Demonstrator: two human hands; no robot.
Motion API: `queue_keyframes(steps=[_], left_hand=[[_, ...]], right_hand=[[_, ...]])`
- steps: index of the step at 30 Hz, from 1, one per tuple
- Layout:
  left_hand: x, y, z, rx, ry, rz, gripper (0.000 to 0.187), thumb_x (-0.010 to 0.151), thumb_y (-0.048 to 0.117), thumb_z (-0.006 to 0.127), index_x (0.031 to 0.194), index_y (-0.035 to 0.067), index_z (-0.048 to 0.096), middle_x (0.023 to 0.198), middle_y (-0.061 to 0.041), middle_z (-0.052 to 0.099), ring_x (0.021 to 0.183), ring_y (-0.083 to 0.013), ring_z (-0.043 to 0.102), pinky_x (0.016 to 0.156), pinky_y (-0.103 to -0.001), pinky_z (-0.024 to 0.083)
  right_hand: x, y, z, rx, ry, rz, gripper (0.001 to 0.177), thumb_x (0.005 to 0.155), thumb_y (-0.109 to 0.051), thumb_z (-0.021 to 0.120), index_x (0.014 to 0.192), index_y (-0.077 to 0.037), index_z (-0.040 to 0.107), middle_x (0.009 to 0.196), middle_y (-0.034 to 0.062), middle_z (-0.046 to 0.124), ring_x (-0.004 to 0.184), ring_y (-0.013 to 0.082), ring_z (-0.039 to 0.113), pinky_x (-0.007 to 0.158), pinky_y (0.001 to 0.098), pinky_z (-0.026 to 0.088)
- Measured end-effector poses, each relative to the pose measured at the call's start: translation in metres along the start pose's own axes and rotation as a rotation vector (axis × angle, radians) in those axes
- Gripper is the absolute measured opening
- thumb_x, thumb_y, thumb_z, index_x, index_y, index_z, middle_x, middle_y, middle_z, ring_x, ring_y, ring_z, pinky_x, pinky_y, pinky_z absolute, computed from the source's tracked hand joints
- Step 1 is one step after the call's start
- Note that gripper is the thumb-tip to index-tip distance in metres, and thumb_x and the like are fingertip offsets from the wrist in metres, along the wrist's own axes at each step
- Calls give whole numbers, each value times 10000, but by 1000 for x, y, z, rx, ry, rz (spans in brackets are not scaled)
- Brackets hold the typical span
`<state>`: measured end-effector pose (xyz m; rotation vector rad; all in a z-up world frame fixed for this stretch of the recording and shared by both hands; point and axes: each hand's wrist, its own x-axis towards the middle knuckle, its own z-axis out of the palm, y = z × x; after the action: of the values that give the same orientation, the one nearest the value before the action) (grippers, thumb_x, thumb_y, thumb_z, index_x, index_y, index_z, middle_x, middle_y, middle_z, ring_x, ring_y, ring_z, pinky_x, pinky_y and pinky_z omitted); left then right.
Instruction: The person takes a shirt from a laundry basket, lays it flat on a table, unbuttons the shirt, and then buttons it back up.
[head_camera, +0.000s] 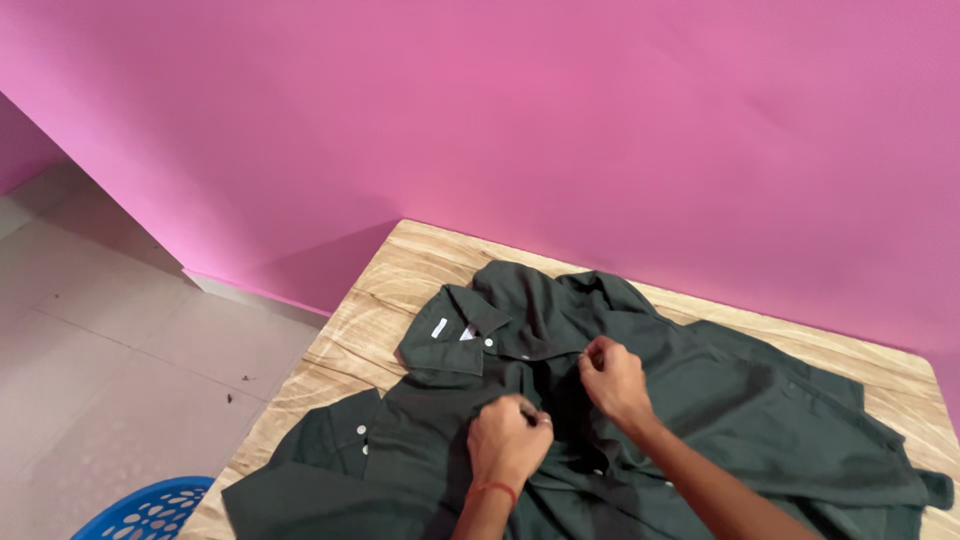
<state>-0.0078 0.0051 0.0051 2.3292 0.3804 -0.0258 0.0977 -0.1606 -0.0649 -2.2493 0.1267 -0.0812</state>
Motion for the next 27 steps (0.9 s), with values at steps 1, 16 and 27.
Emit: queue_keyframes(steps=[1,16,27], left_hand=[[-4,-1,-3,-39,-17,-83,183,829,310,735,842,134,785,817,-101,755,852,-338,734,794,-440,575],[33,-8,-2,-111,123,-261,350,948,346,602,1247,172,653,1068,-109,763,1015,-341,719,866,-465,557],[59,-4,-3,-43,14,-332,370,964,411,607,1285,239,673,1156,-106,729,1098,-341,685,928,-472,538]], right_hand=[[-2,-5,-8,-110,-42,-1,193,880,-217,663,973,-59,722,880,162,769,864,326,752,809,429,573],[-14,-81,20,-491,-284,-537,216,854,-171,672,1060,-113,698,1119,78,658,1152,296,554,948,455,397],[5,-84,27,-374,-173,-416,128,847,-159,666,860,-51,733,884,152,735,878,386,694,832,501,527]])
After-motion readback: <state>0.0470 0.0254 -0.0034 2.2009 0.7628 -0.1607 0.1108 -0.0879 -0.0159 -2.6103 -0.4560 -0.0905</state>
